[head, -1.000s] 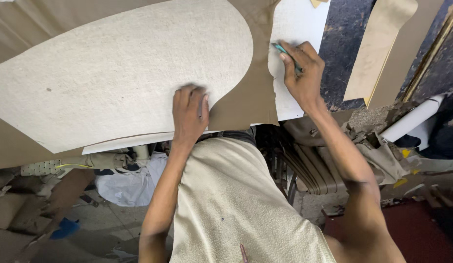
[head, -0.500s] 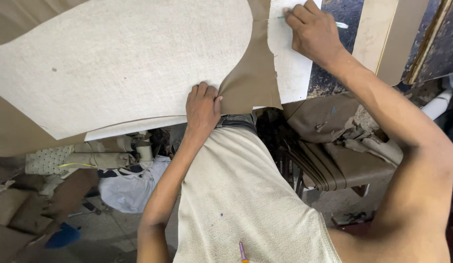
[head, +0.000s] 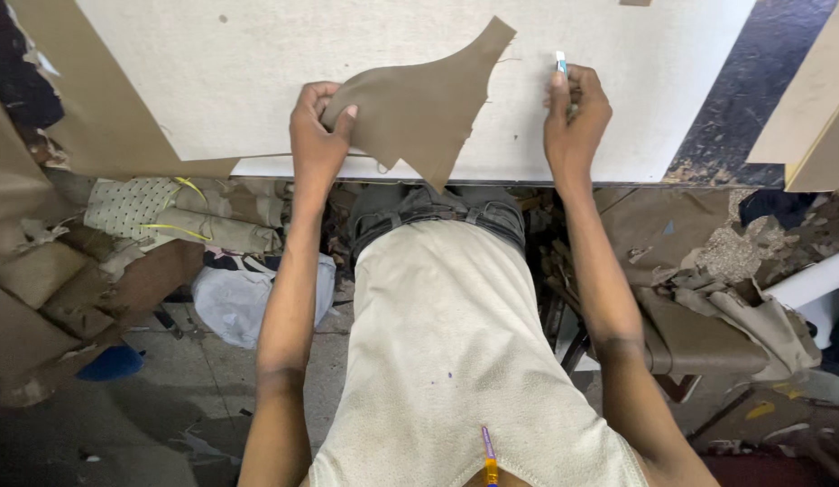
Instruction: The person places a cardboard template on a large sheet of brown material, traces its outline with a pencil, and cuts along the traced line using a utility knife. The person repeats this process with different templates to cut multiple pieces from the material.
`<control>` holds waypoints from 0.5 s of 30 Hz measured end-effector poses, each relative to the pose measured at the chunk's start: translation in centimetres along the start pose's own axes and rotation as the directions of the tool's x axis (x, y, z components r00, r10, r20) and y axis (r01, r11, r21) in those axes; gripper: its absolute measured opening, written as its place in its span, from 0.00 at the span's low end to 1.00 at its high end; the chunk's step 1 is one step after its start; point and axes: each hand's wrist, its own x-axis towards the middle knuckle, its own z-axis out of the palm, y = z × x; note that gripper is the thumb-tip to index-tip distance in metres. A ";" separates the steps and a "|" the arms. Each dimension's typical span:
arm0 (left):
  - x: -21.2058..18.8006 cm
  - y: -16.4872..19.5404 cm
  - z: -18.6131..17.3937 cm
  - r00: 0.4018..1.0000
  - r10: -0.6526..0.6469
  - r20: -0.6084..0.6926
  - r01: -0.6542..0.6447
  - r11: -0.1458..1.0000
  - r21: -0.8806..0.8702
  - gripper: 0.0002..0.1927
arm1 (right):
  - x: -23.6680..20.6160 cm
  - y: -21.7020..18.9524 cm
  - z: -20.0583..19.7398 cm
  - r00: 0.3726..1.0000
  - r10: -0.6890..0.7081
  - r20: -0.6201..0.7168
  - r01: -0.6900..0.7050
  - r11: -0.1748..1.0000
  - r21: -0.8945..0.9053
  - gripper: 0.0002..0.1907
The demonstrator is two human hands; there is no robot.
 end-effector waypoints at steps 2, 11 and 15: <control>-0.5 -0.8 -0.2 0.999 -0.046 0.008 0.046 0.999 -0.003 0.09 | -0.4 -0.7 3.8 0.996 -0.002 -0.092 -0.008 0.995 -0.100 0.16; -0.1 -2.5 2.7 0.984 -0.116 -0.136 0.137 0.979 0.154 0.14 | 0.2 -2.1 13.8 0.878 -0.275 -0.392 -0.021 0.796 -0.605 0.16; -0.2 -3.3 2.0 0.974 -0.046 -0.222 0.035 0.998 -0.056 0.14 | 0.2 -2.8 14.4 0.850 -0.364 -0.382 0.033 0.759 -0.650 0.11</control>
